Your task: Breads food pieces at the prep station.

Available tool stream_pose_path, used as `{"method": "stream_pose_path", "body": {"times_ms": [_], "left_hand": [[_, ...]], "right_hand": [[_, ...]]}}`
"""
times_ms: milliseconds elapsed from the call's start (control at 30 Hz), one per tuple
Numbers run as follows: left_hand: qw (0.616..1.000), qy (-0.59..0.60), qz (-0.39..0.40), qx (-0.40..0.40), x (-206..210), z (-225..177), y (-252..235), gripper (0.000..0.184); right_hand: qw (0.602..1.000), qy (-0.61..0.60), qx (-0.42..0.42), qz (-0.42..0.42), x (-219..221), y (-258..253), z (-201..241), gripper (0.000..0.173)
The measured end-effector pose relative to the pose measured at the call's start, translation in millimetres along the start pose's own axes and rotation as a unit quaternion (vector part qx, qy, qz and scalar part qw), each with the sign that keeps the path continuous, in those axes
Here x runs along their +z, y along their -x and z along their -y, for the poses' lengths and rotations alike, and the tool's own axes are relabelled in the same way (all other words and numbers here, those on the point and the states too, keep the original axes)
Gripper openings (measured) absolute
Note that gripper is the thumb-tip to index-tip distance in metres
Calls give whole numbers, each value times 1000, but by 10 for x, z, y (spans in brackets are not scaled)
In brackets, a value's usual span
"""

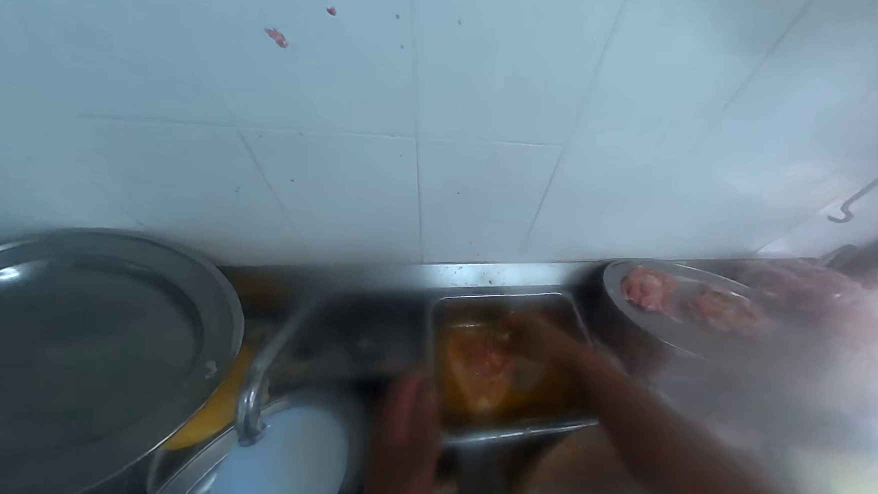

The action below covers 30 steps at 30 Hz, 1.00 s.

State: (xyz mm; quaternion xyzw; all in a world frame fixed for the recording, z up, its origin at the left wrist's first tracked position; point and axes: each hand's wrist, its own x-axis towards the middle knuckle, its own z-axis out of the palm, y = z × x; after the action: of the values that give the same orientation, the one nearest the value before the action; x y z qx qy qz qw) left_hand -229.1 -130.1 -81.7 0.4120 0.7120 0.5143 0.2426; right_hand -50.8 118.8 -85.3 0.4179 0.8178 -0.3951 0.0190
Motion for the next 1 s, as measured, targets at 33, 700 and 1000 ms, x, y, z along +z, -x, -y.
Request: {"method": "stream_pose_path", "body": {"times_ms": [33,700,1000], "left_hand": [[1000,-11,1,-1,25,59,42,42],[932,247,266,-20,722,-1250,-715,23],[911,-19,409,-39,711,-1579,887,21]], "right_hand": [[999,44,12,3,183,-105,-45,48],[993,6,-114,-28,-1242,930,876,14],[995,-98,33,-10,-514,3276,71,19]]}}
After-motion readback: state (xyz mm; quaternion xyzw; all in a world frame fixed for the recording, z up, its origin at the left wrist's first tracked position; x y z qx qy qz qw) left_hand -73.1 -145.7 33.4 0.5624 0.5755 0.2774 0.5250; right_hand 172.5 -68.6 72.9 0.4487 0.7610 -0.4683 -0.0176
